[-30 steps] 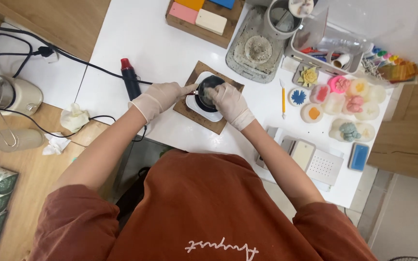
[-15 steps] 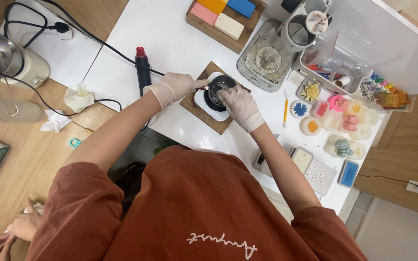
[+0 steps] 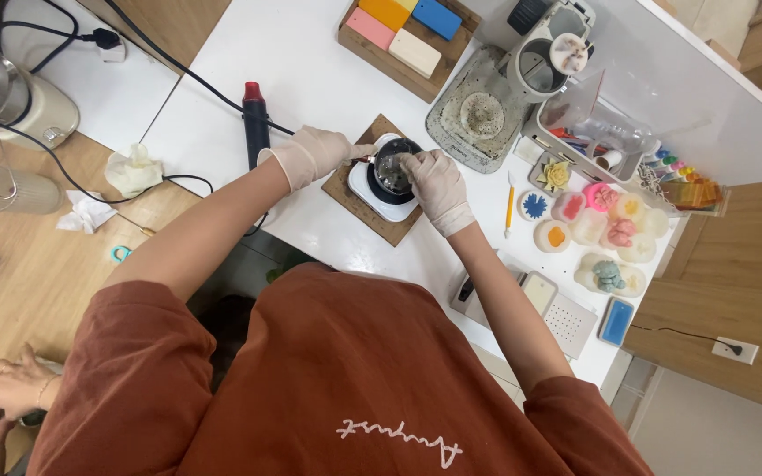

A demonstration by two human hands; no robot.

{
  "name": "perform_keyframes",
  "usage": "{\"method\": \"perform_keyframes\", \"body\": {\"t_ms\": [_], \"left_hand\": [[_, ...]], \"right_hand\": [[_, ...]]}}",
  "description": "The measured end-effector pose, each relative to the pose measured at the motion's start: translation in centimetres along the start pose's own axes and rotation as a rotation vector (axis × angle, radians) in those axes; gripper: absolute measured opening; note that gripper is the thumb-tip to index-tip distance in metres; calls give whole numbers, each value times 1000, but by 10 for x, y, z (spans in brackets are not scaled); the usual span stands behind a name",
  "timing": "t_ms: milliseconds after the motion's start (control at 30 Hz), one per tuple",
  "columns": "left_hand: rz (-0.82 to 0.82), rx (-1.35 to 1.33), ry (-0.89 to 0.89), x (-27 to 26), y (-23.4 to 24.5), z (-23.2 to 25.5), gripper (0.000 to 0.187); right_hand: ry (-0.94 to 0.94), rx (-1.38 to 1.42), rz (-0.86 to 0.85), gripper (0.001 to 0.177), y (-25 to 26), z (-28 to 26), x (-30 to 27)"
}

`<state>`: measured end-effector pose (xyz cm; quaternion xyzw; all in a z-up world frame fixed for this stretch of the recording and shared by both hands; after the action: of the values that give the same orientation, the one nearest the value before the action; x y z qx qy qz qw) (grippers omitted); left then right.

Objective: Melting and stirring wax in a small pot on a heating plate in a workshop setting.

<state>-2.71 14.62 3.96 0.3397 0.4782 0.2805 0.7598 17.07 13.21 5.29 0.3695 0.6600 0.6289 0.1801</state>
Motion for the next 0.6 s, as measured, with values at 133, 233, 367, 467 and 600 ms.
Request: {"method": "perform_keyframes", "body": {"t_ms": [133, 233, 367, 467, 600], "left_hand": [[-35, 73, -7, 8, -5, -3, 51], [-23, 87, -17, 12, -9, -6, 51], [2, 92, -55, 18, -16, -7, 53], [14, 78, -51, 17, -8, -3, 51], [-39, 66, -4, 16, -10, -6, 47]], "right_hand": [[290, 17, 7, 21, 19, -26, -1], [54, -47, -82, 13, 17, -8, -1], [-66, -119, -23, 21, 8, 1, 2], [117, -26, -50, 17, 9, -14, 4], [7, -33, -67, 15, 5, -3, 5]]}}
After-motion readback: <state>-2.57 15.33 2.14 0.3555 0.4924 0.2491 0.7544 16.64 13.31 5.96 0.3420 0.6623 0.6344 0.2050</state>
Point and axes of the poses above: each hand's wrist, its own x-axis towards the middle knuckle, its own y-axis out of the back of the hand, z = x × y, the point moved 6 cm from there along x, towards the middle knuckle, and after that the axes turned 2 degrees about -z, right-handed, at the moved point
